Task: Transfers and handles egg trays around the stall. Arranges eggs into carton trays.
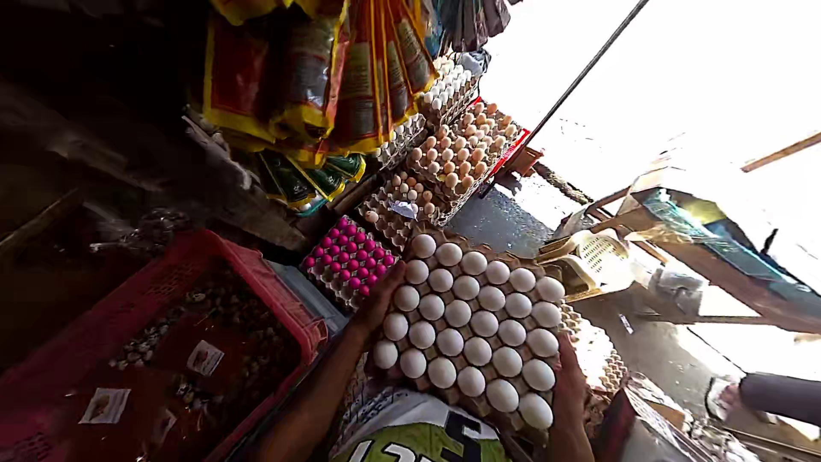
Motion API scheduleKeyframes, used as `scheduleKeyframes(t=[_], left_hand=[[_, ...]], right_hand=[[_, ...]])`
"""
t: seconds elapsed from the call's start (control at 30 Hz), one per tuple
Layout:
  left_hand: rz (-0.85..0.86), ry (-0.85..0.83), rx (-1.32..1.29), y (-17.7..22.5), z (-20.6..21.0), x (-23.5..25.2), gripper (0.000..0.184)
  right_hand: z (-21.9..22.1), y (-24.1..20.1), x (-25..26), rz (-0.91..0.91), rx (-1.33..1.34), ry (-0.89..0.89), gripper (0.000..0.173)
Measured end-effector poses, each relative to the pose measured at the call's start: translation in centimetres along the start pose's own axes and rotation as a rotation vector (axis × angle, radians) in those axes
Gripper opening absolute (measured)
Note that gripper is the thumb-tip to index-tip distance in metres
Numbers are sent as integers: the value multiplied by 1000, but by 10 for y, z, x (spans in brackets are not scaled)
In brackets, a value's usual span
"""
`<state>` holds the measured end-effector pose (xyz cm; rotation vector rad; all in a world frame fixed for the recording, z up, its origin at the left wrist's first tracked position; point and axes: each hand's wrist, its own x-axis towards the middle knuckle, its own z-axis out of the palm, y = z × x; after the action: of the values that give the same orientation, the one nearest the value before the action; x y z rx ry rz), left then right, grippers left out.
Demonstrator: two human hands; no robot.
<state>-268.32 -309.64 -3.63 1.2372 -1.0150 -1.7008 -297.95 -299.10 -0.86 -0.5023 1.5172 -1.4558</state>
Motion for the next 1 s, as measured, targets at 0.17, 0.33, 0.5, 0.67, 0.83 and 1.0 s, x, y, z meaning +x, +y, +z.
scheduleKeyframes(t=[0.17, 0.33, 0.5, 0.67, 0.83, 1.0], left_hand=[[26, 230, -125, -12, 19, 65, 58], [-1, 495, -184, -22, 49, 89, 65], [-231, 868, -534, -63, 80, 85, 73], [-341, 1202, -580, -135, 50, 71, 82], [-261, 1328, -300, -166, -46, 55, 78], [-64, 1323, -137, -186, -121, 67, 68]], right_hand=[[21, -21, 135, 109, 29, -265, 40], [74, -58, 254, 312, -68, -628, 46], [136, -19, 340, 440, -367, -1014, 51], [204, 79, 342, 609, -643, -1277, 58], [255, 203, 318, 634, -657, -1308, 52], [299, 275, 306, 650, -685, -1228, 56]])
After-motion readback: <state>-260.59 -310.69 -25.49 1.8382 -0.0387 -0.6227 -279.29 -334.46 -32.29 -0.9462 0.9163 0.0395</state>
